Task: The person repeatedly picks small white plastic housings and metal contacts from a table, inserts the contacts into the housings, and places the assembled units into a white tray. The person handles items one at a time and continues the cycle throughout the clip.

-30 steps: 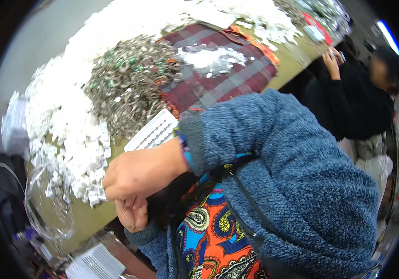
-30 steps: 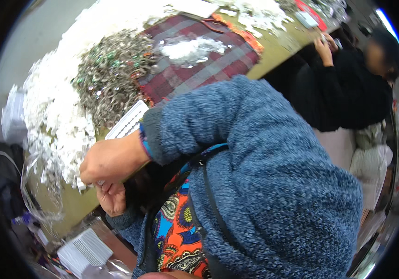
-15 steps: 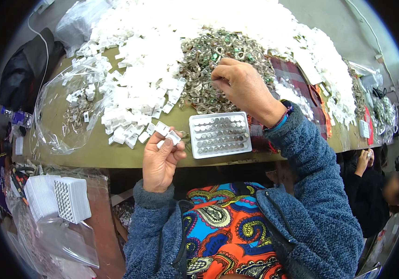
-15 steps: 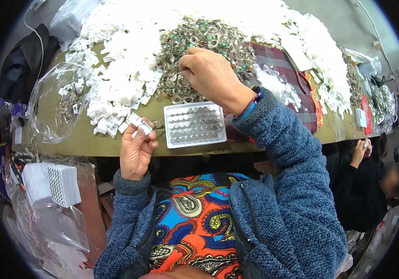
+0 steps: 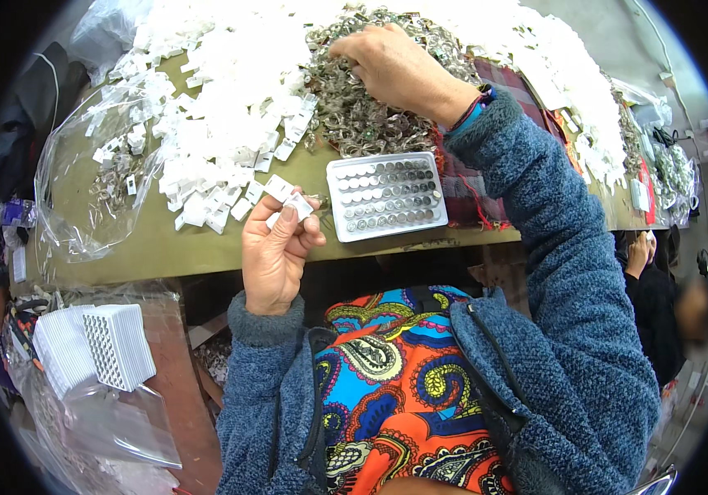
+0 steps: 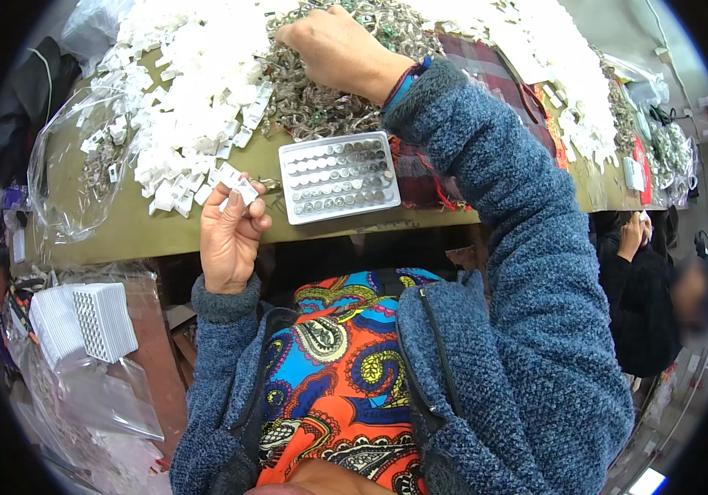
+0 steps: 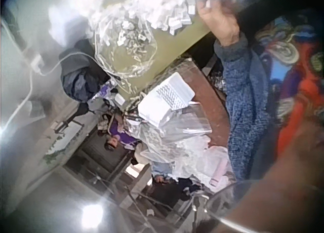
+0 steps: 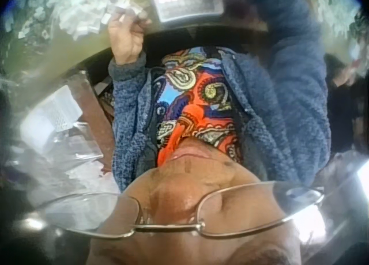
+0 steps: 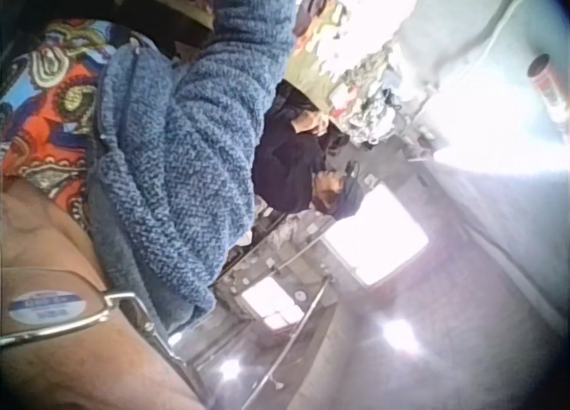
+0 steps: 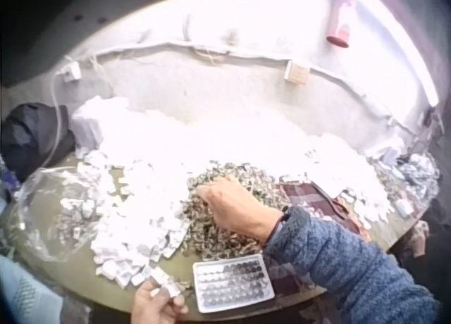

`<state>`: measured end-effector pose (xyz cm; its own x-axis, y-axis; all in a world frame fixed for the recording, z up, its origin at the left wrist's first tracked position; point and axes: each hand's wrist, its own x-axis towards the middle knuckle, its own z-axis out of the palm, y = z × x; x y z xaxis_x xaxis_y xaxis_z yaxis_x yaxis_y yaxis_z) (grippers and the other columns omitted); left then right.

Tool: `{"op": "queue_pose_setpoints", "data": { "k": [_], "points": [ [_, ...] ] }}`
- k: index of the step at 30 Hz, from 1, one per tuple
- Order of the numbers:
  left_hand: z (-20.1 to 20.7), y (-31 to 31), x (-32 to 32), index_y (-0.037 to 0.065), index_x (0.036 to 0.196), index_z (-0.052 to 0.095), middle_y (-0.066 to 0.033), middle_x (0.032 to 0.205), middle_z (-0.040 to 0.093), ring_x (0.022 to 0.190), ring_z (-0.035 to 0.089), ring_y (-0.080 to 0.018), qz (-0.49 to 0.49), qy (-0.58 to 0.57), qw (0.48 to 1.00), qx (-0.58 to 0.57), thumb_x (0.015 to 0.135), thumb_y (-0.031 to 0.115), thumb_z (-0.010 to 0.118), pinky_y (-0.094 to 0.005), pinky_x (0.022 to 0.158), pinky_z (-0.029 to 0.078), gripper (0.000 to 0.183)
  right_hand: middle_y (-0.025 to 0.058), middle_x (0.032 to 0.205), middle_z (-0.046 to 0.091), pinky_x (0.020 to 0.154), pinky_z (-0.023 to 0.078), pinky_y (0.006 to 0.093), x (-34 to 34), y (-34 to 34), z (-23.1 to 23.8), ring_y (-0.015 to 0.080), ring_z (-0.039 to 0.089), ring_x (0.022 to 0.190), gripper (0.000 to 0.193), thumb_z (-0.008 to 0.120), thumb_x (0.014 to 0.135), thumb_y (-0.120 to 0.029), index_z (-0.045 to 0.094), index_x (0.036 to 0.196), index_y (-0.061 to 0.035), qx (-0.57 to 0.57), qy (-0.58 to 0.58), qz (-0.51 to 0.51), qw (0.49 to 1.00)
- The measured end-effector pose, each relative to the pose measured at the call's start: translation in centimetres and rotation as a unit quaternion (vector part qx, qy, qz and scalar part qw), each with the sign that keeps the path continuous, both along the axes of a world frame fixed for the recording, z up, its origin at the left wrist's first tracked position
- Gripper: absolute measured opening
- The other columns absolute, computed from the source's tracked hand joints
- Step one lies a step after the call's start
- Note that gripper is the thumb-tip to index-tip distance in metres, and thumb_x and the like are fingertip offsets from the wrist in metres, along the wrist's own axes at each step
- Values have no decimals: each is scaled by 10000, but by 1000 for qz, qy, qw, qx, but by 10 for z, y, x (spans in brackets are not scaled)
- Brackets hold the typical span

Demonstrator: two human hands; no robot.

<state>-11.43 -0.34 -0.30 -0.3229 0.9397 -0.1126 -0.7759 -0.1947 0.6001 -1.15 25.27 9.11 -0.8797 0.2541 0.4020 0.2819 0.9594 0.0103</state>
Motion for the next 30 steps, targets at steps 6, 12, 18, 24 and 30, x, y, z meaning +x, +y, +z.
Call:
{"op": "queue_pose_setpoints", "data": {
  "k": [6, 12, 18, 24, 30],
  "points": [
    [0, 0, 1, -37, 1165, 564, -174, 1014, 658, 782, 655, -162, 1, -2, 1000, 1, 982, 108, 593, -306, 669, 614, 235, 256, 937, 665, 848, 502, 449, 6, 5, 30, 413, 631, 929, 206, 539, 807, 19, 681, 946, 73, -113, 194, -1, 974],
    [5, 0, 2, -25, 1169, 561, -158, 1008, 663, 770, 652, -156, 6, 17, 1000, -14, 986, 109, 585, -300, 657, 600, 228, 90, 945, 724, 750, 558, 260, 19, 6, 38, 123, 663, 819, 251, 625, 876, -24, 697, 1112, 17, -315, 204, -105, 921],
    [16, -2, 4, -4, 1150, 565, -157, 1025, 657, 811, 649, -152, 0, -11, 1000, -21, 992, 125, 584, -279, 664, 580, 205, 85, 900, 682, 676, 557, 235, 42, -7, 31, 116, 664, 745, 275, 640, 843, 40, 647, 1117, 61, -555, 251, -97, 787],
    [27, -7, -3, 20, 1235, 509, -212, 1318, 563, 890, 650, -144, 15, 29, 999, -9, 1001, 149, 567, -244, 664, 556, 273, 178, 946, 679, 740, 549, 363, 37, -44, 8, 267, 675, 820, 260, 564, 789, 54, 658, 1029, 20, -291, 348, 28, 891],
    [33, 14, -22, 6, 1369, 454, -161, 1394, 514, 1186, 568, -198, 3, 17, 1000, -12, 1033, 184, 513, -264, 817, 544, 385, 148, 825, 639, 661, 534, 458, 27, -123, 9, 389, 659, 780, 220, 727, 643, -86, 613, 821, -29, -218, 237, 55, 945]
  ]
}}
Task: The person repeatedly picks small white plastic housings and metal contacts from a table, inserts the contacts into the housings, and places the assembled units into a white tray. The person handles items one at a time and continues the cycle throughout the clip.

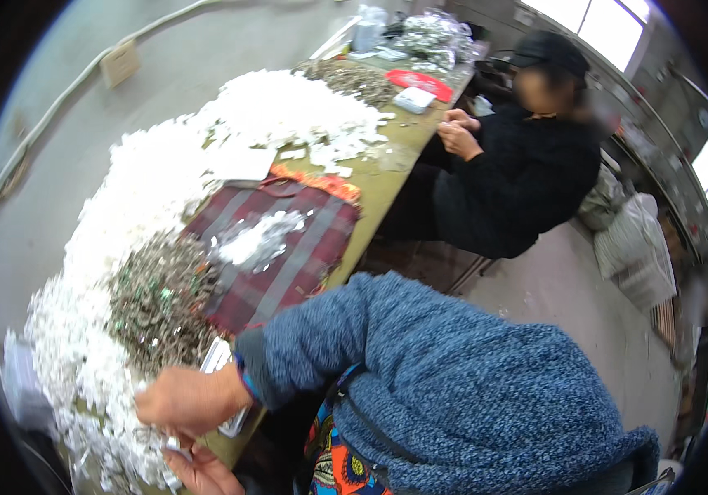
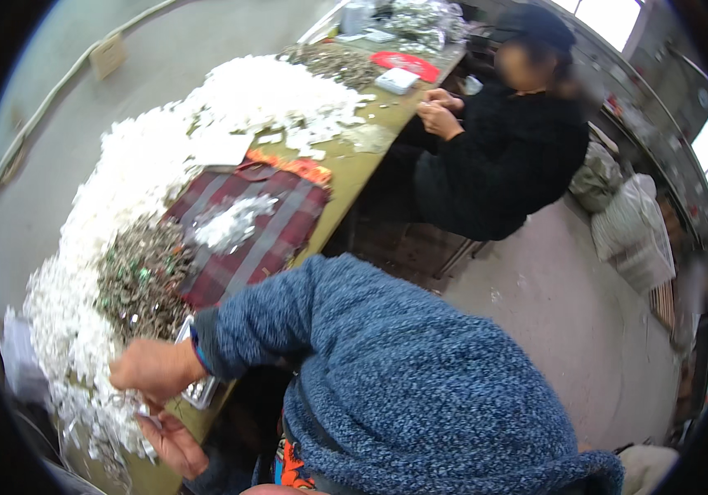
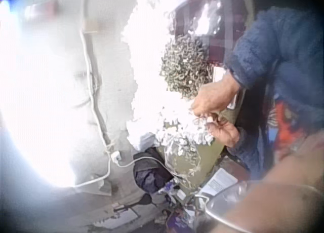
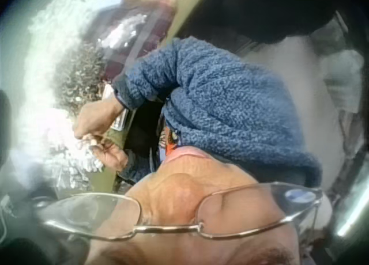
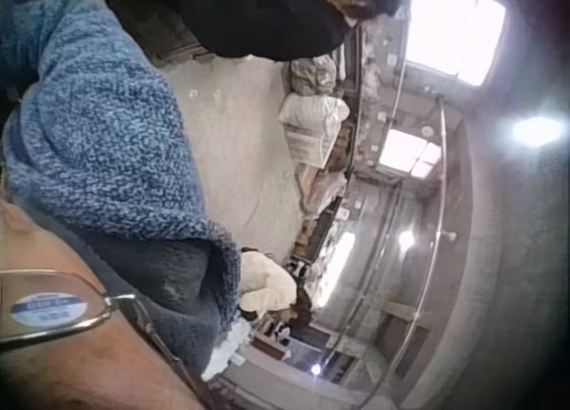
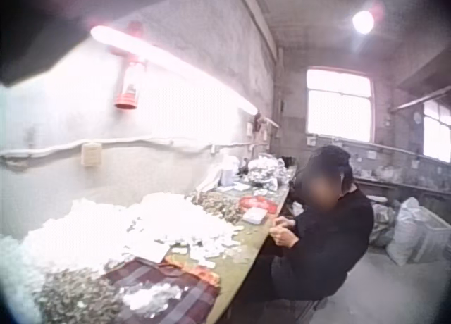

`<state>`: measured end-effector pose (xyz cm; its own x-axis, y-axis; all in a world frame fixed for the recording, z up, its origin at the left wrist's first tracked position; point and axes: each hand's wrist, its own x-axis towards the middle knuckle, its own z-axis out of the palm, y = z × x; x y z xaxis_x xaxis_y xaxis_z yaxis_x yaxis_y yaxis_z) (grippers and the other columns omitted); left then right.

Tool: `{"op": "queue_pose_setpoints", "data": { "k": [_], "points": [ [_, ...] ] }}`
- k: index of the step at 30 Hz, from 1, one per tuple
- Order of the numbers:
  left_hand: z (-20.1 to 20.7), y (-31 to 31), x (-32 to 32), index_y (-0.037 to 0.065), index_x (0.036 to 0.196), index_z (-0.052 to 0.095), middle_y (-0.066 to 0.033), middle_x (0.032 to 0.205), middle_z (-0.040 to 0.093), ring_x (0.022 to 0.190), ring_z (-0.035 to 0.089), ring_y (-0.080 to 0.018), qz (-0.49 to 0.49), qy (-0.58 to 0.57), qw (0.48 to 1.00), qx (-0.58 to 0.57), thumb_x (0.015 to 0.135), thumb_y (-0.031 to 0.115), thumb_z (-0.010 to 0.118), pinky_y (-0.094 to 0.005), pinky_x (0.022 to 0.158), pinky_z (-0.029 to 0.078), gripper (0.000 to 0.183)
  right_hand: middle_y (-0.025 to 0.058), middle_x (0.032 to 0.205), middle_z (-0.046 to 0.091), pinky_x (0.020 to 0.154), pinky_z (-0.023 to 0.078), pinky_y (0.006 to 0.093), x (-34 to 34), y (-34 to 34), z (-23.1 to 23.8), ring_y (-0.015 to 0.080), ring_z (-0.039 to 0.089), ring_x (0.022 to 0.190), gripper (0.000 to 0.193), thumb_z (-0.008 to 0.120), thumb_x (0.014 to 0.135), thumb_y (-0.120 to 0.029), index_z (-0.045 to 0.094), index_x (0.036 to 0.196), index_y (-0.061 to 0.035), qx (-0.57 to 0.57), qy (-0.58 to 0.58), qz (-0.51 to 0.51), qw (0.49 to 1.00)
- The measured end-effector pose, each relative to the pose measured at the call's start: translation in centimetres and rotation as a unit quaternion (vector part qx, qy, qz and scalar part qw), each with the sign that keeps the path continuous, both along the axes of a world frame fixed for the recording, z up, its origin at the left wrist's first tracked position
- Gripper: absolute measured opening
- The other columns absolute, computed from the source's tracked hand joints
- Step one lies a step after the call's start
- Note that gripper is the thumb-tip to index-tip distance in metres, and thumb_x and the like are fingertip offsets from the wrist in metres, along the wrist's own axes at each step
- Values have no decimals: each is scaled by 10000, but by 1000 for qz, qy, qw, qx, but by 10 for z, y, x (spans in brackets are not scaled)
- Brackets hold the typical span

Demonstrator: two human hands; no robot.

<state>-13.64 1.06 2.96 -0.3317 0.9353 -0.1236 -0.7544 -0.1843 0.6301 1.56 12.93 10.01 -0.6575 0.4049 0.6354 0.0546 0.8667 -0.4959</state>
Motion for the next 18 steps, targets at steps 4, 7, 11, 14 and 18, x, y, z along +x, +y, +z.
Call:
{"op": "queue_pose_setpoints", "data": {
  "k": [4, 7, 11, 14, 18],
  "points": [
    [4, -9, 16, 22, 1418, 417, -111, 1289, 570, 1111, 568, -194, -39, 176, 983, -44, 1034, 315, 481, -315, 848, 500, 487, 148, 833, 593, 626, 515, 467, 15, -21, -5, 380, 635, 748, 226, 721, 656, -123, 579, 795, -15, -30, 70, -8, 997],
    [10, -10, 41, 26, 1368, 470, -77, 1199, 590, 1036, 569, -166, 13, 293, 951, -94, 1033, 282, 449, -297, 822, 488, 421, 143, 843, 558, 622, 507, 451, 30, -23, -15, 379, 616, 770, 274, 724, 640, -103, 546, 829, -15, -66, 83, -1, 994],
    [20, -7, 57, 32, 1354, 484, -55, 1173, 602, 988, 579, -136, -4, 215, 976, -18, 1029, 300, 430, -242, 778, 478, 425, 143, 870, 585, 659, 509, 437, 44, -28, -16, 383, 631, 808, 298, 725, 643, -79, 530, 859, -13, -127, 101, 29, 986],
    [20, -7, 58, 17, 1369, 457, -49, 1176, 605, 1020, 566, -134, -43, 211, 977, 2, 1026, 338, 451, -218, 770, 463, 470, 130, 861, 599, 664, 512, 421, 56, -29, -7, 365, 645, 823, 329, 737, 654, -76, 510, 884, -13, -227, 90, 45, 969],
    [15, 5, 57, -17, 1375, 430, -86, 1331, 511, 1006, 560, -145, -114, 213, 937, 252, 1021, 270, 508, -227, 739, 481, 463, 170, 846, 639, 658, 517, 425, 69, -33, 2, 368, 667, 819, 434, 775, 690, -87, 507, 1017, 8, -273, 157, 70, 947]
  ]
}}
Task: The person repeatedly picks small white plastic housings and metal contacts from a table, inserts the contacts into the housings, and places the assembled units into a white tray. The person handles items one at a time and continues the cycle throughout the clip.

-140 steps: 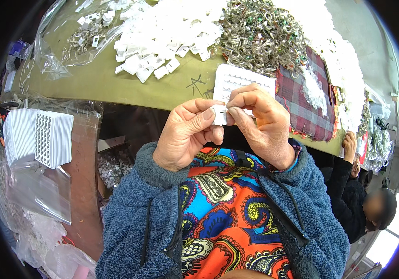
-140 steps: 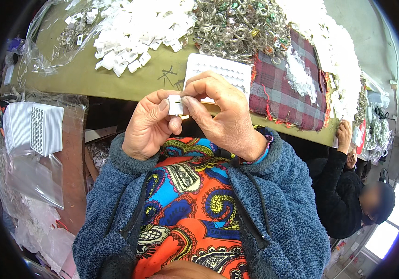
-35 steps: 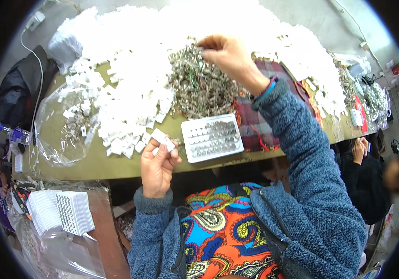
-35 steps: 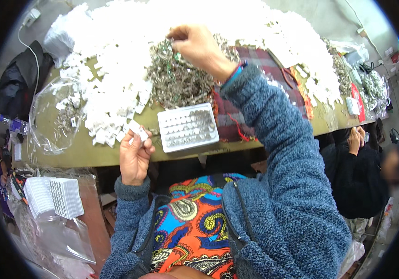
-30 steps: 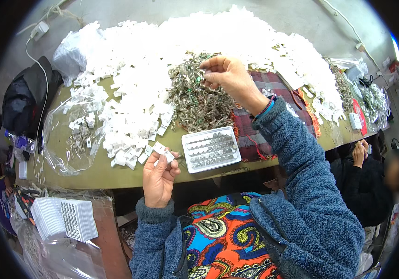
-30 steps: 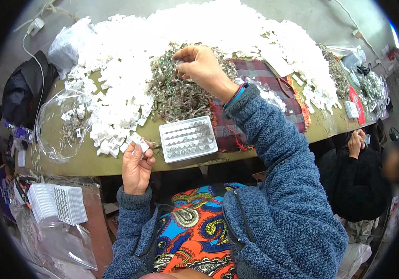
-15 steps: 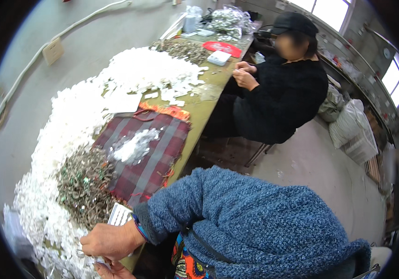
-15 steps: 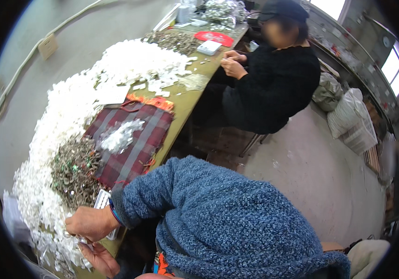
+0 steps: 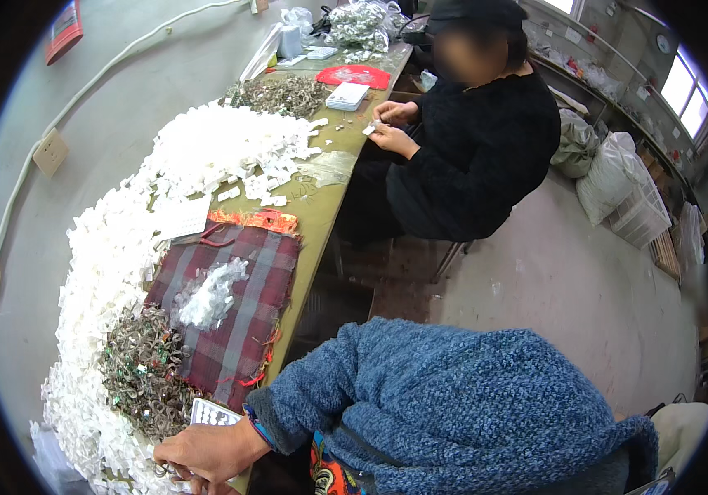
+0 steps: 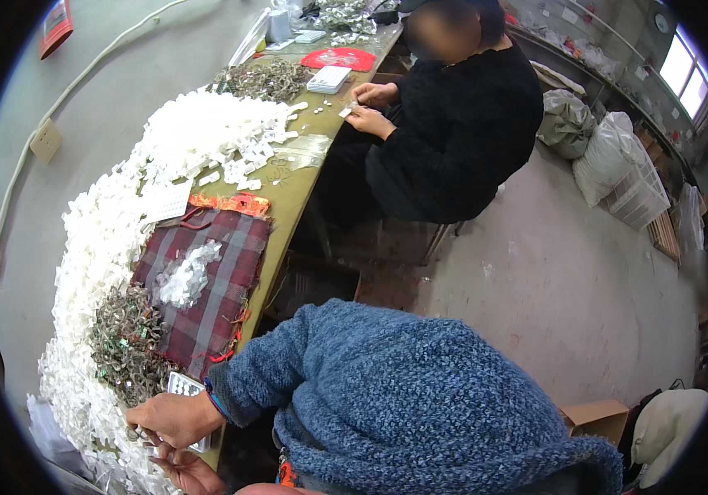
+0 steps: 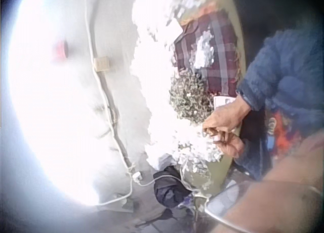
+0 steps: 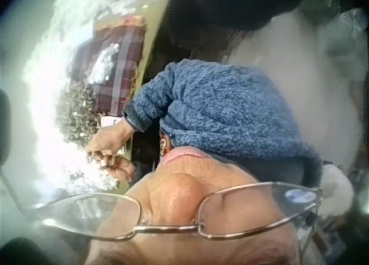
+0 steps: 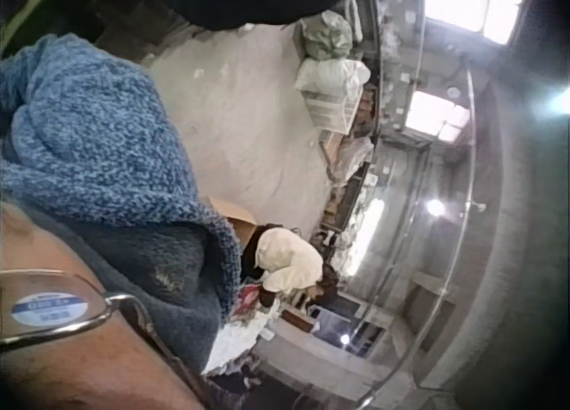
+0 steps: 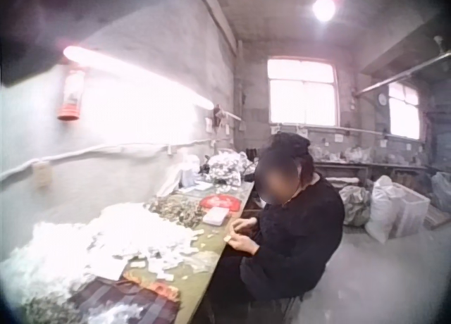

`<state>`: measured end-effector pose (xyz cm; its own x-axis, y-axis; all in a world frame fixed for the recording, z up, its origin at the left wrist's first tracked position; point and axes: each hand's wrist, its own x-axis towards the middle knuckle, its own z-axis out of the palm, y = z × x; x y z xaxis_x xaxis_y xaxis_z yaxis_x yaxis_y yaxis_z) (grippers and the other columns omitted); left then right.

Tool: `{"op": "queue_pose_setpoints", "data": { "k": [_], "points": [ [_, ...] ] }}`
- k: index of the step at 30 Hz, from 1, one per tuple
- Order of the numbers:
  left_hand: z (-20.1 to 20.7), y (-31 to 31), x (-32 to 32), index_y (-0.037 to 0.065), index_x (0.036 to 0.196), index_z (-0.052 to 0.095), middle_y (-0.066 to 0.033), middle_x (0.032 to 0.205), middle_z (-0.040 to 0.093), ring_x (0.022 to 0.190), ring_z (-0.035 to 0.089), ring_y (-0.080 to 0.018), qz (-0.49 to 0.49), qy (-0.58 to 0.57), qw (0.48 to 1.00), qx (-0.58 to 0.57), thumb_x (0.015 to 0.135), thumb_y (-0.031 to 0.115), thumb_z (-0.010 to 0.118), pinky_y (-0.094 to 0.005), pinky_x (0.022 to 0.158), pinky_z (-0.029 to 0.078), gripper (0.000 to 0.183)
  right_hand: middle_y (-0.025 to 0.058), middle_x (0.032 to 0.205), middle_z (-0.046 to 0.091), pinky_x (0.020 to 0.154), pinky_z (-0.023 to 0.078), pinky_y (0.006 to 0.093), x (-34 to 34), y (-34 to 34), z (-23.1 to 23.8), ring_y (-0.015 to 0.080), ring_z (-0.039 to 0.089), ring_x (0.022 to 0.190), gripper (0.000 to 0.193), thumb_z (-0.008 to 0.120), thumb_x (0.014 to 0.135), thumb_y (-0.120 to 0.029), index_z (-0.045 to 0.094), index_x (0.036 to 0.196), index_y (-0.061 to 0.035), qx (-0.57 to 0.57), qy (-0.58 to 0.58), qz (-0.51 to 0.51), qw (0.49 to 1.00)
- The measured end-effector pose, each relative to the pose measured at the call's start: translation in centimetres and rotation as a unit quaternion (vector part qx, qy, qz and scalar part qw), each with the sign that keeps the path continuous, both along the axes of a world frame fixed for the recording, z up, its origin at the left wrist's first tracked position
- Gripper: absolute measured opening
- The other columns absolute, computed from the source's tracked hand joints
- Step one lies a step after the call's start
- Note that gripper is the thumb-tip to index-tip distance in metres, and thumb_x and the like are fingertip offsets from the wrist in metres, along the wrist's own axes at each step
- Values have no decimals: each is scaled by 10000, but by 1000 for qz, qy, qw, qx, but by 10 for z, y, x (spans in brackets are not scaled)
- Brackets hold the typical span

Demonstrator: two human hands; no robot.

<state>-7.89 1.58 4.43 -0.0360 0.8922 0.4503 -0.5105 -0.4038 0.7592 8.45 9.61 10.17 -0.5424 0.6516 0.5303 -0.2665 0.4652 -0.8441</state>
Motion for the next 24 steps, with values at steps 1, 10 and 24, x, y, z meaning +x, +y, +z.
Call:
{"op": "queue_pose_setpoints", "data": {
  "k": [1, 10, 24],
  "points": [
    [1, 0, 0, -21, 1363, 441, -95, 1319, 511, 1004, 557, -158, -45, -90, 994, -38, 1016, 250, 516, -244, 747, 490, 447, 179, 849, 635, 664, 515, 435, 3, -1, -1, 392, 659, 822, 477, 764, 706, -73, 476, 1076, 16, -38, 16, 18, 999],
    [24, -12, 9, -17, 1192, 582, -89, 1125, 596, 950, 579, -177, -72, -325, 924, -187, 987, 173, 562, -308, 784, 534, 280, 110, 869, 619, 657, 519, 363, -14, 6, -36, 309, 672, 790, 301, 671, 798, -39, 523, 1055, 12, 73, 74, -130, 986],
    [6, -14, 19, -44, 1266, 485, -151, 1072, 636, 895, 641, -187, 241, 163, 939, -183, 981, 287, 575, -289, 745, 536, 446, 82, 795, 630, 653, 589, 306, 28, 11, -23, 176, 691, 726, 317, 760, 797, 8, 573, 1047, 66, -402, 187, 203, 873]
  ]
}}
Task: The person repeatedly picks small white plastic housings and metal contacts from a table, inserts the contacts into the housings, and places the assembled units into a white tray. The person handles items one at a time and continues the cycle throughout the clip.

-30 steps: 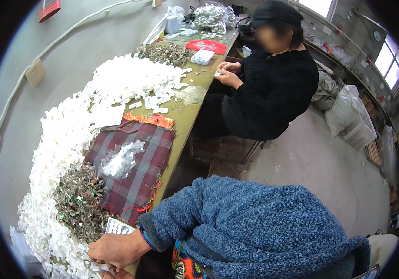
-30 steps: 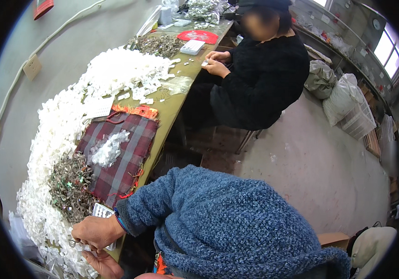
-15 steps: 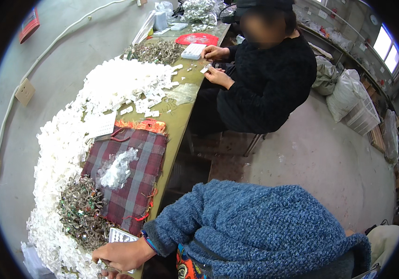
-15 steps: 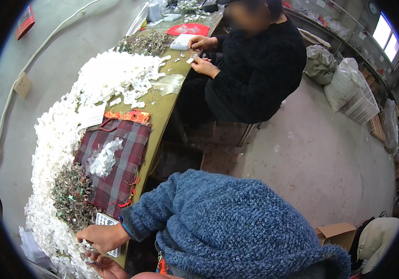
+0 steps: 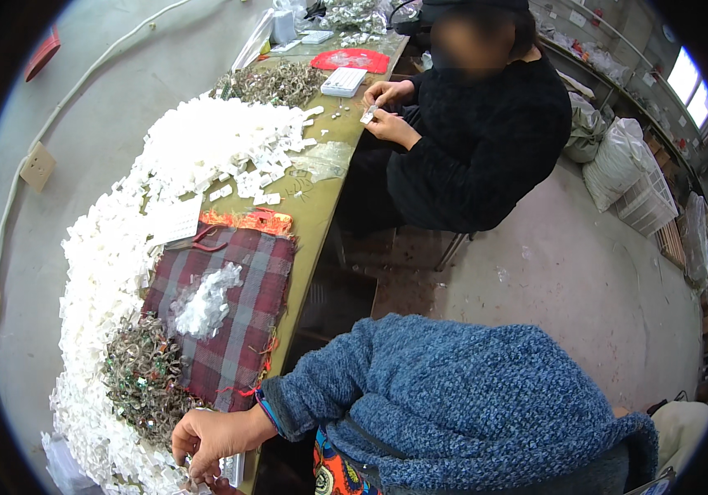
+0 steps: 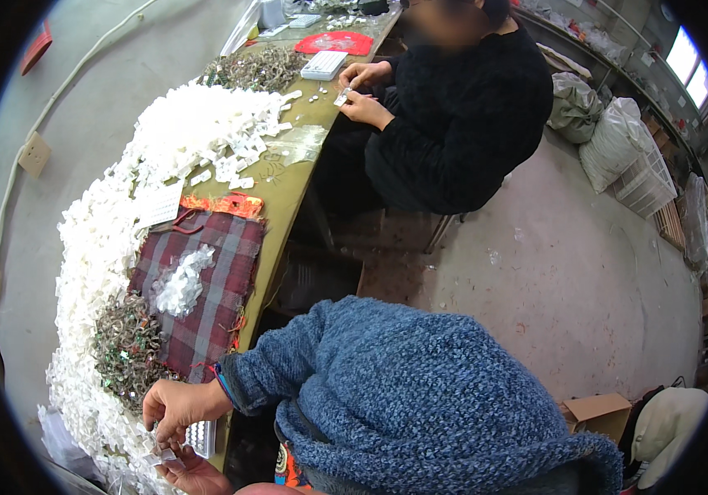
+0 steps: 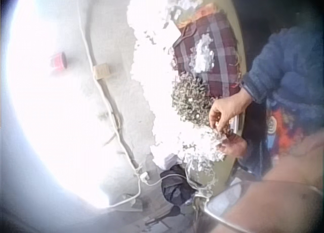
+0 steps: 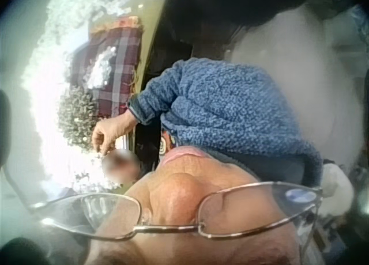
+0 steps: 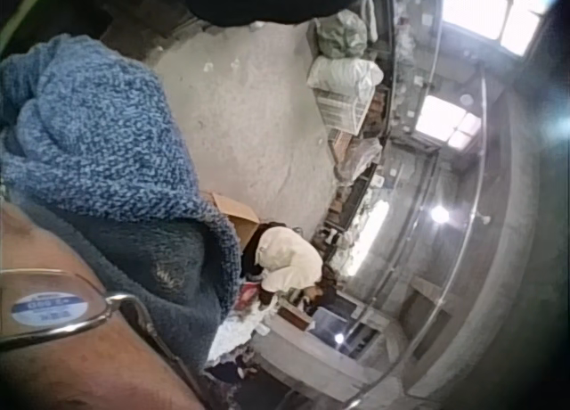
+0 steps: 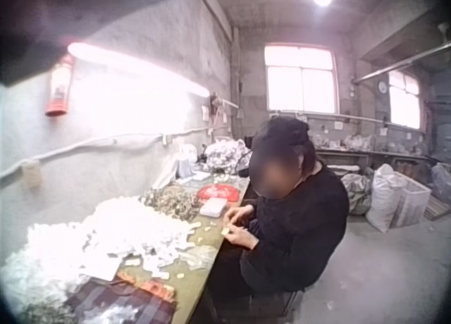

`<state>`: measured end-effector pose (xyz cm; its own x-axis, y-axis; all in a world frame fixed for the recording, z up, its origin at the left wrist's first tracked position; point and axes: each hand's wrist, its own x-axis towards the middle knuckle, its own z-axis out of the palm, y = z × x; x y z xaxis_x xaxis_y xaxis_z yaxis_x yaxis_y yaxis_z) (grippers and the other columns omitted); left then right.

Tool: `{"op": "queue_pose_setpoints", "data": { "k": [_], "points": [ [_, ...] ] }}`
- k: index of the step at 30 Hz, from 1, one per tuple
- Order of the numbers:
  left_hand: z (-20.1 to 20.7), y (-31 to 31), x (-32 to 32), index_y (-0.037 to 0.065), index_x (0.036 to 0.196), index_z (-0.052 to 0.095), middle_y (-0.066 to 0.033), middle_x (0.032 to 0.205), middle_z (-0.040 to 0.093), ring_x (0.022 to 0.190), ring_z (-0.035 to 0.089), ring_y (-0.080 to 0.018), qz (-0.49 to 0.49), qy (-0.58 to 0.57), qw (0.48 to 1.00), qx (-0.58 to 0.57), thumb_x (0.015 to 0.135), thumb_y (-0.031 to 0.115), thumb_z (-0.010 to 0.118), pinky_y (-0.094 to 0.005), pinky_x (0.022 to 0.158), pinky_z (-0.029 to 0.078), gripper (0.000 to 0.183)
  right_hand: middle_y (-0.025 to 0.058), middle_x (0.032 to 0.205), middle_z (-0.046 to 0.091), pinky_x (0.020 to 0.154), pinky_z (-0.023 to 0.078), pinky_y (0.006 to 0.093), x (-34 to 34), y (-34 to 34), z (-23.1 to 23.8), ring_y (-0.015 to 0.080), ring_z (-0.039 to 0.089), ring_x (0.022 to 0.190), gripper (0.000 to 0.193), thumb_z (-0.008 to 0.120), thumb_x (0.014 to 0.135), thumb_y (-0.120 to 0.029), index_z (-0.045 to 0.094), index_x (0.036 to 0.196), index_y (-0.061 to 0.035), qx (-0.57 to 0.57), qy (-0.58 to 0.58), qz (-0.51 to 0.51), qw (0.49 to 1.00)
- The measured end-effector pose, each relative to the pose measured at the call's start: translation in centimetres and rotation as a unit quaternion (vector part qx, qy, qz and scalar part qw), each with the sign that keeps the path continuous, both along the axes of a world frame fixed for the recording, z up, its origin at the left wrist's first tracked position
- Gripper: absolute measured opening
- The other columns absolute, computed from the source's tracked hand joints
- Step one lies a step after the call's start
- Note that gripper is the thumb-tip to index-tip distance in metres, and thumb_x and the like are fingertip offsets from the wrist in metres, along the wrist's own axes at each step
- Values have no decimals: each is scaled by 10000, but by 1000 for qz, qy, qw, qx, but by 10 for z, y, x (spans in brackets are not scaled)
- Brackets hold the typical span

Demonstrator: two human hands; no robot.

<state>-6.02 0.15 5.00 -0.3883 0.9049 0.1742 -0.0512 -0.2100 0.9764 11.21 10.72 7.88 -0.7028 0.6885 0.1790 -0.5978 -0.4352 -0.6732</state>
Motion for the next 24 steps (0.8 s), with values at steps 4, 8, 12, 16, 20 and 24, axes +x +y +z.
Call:
{"op": "queue_pose_setpoints", "data": {
  "k": [4, 8, 12, 16, 20, 24],
  "points": [
    [-8, 0, 5, -39, 1261, 474, -169, 1094, 623, 917, 636, -219, 41, 35, 998, 12, 972, 276, 593, -324, 774, 530, 444, 118, 788, 653, 608, 610, 312, 5, -2, 1, 216, 707, 696, 287, 749, 798, 39, 575, 1022, 83, -125, 81, 20, 989],
    [-12, 3, 6, -38, 1271, 478, -169, 1132, 612, 959, 625, -222, 43, 49, 998, 17, 977, 251, 586, -324, 800, 526, 427, 121, 803, 662, 632, 611, 304, 3, 2, -7, 215, 705, 728, 230, 711, 830, 51, 587, 1023, 71, -166, 98, 50, 980],
    [-17, 1, 4, -37, 1281, 481, -169, 1171, 601, 1001, 615, -225, 46, 69, 996, 19, 982, 226, 579, -325, 826, 523, 410, 112, 801, 668, 625, 609, 308, 0, 6, -14, 206, 701, 714, 177, 712, 843, 25, 613, 984, 65, -174, 55, 58, 982],
    [-22, 2, 2, -36, 1291, 485, -170, 1209, 590, 1043, 604, -229, 49, 86, 995, 23, 987, 202, 572, -325, 852, 519, 396, 93, 796, 672, 599, 594, 298, 1, 7, -20, 179, 692, 693, 154, 728, 839, 6, 641, 956, 53, -76, 19, 38, 996],
    [-32, 1, -5, -35, 1301, 489, -170, 1247, 579, 1085, 594, -232, 52, 104, 993, 24, 992, 177, 565, -325, 878, 515, 382, 67, 801, 672, 594, 576, 287, 4, 8, -23, 148, 658, 672, 134, 732, 846, -17, 655, 943, 34, -60, 14, 57, 996],
    [-43, -2, -19, -34, 1311, 492, -170, 1286, 569, 1127, 583, -236, 53, 128, 990, 28, 997, 152, 559, -325, 905, 511, 371, 48, 789, 659, 574, 550, 290, 4, 7, -22, 127, 620, 628, 128, 732, 839, -29, 663, 931, 28, -100, 15, 86, 991]
  ]
}}
